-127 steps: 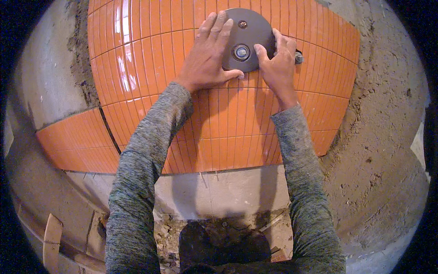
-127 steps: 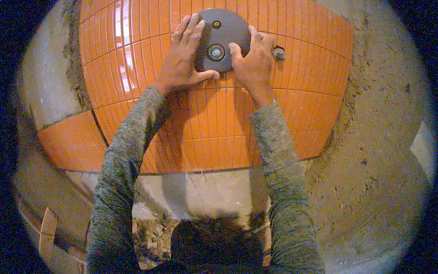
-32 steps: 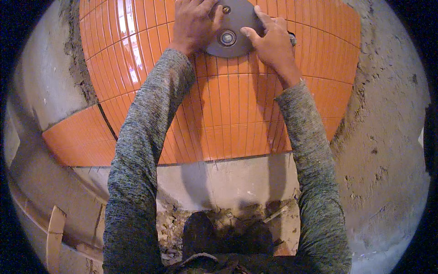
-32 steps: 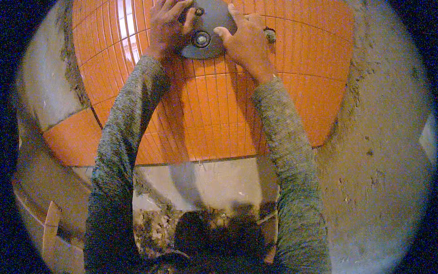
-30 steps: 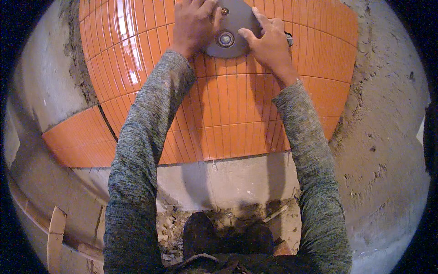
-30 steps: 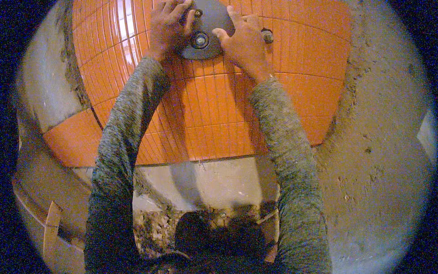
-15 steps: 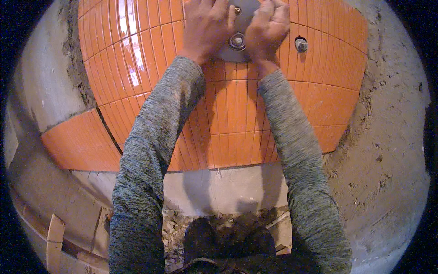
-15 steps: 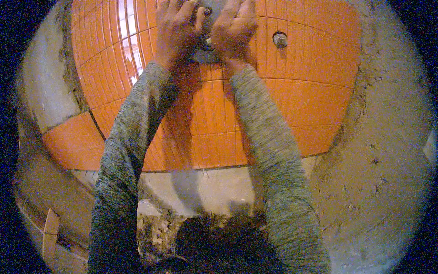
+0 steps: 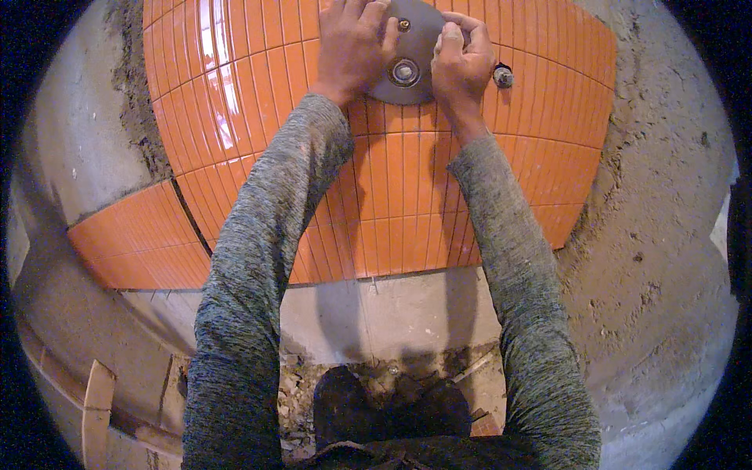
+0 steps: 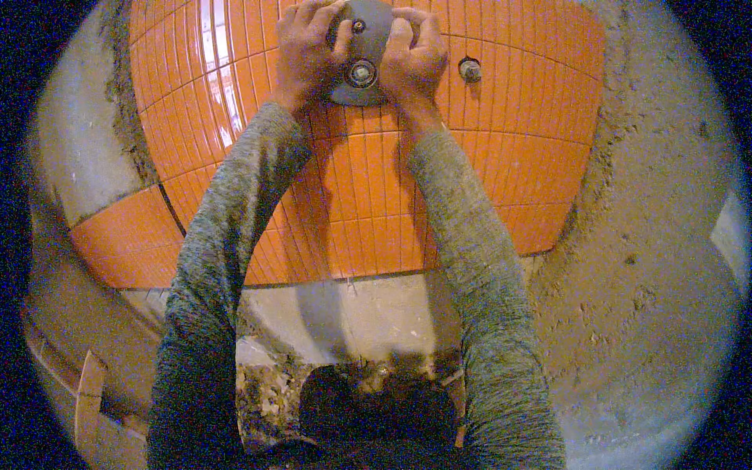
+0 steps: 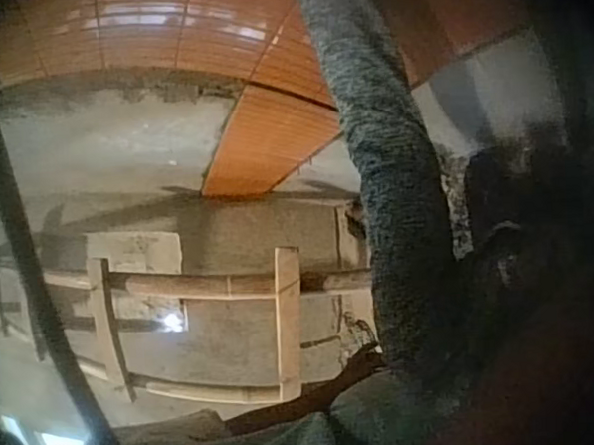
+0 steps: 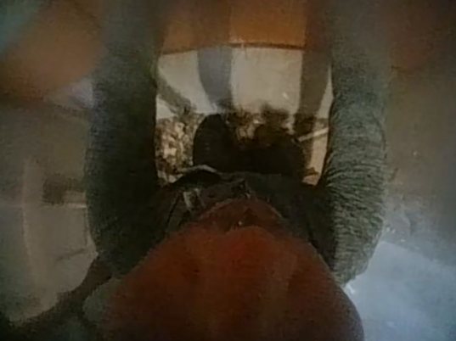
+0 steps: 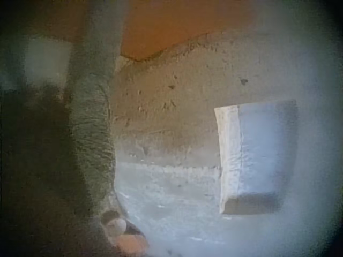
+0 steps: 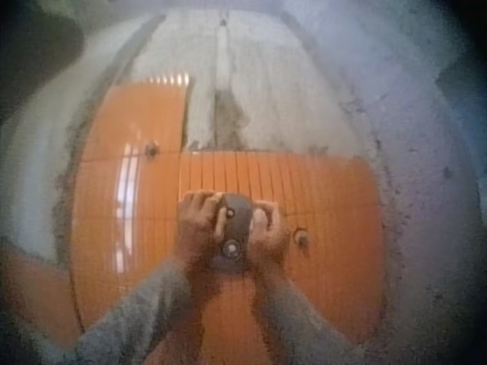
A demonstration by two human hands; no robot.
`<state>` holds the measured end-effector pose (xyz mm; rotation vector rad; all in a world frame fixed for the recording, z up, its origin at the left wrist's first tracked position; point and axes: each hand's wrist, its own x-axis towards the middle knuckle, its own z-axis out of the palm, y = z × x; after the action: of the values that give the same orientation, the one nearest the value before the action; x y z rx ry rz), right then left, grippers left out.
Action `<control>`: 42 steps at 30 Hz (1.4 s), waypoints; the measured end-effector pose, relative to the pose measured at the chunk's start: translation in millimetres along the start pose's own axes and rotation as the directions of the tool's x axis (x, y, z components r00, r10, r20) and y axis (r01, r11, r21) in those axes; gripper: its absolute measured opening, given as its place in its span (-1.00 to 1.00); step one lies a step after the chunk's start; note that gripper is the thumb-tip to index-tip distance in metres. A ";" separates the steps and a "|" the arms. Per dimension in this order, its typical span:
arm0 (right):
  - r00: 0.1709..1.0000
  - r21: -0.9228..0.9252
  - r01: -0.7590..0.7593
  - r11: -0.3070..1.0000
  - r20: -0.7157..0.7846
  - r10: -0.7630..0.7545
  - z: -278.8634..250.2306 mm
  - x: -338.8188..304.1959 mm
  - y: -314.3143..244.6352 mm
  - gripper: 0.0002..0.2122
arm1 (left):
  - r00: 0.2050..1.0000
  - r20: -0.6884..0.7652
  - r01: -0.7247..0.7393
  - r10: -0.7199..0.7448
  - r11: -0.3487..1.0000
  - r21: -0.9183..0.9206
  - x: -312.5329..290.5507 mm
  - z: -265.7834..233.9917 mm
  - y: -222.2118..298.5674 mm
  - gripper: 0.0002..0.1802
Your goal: The person installs a shower head on a tiled wall by first connecting a metal pipe to the wall fixture, then attaching the shower head to the pipe, and finally securing the assembly with a screwdriver.
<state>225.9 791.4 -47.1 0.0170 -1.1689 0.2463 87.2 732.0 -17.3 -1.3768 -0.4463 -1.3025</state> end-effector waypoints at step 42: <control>0.828 -0.672 0.526 0.521 0.544 -0.134 -52.6 -30.6 -35.2 -0.06 | 0.831 0.533 0.168 -0.159 0.985 0.033 -24.5 -67.9 28.3 0.06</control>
<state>269.4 758.9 -91.7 -0.5353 -1.6098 -0.7230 73.9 674.6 -67.7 -1.7464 -0.9548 -1.0374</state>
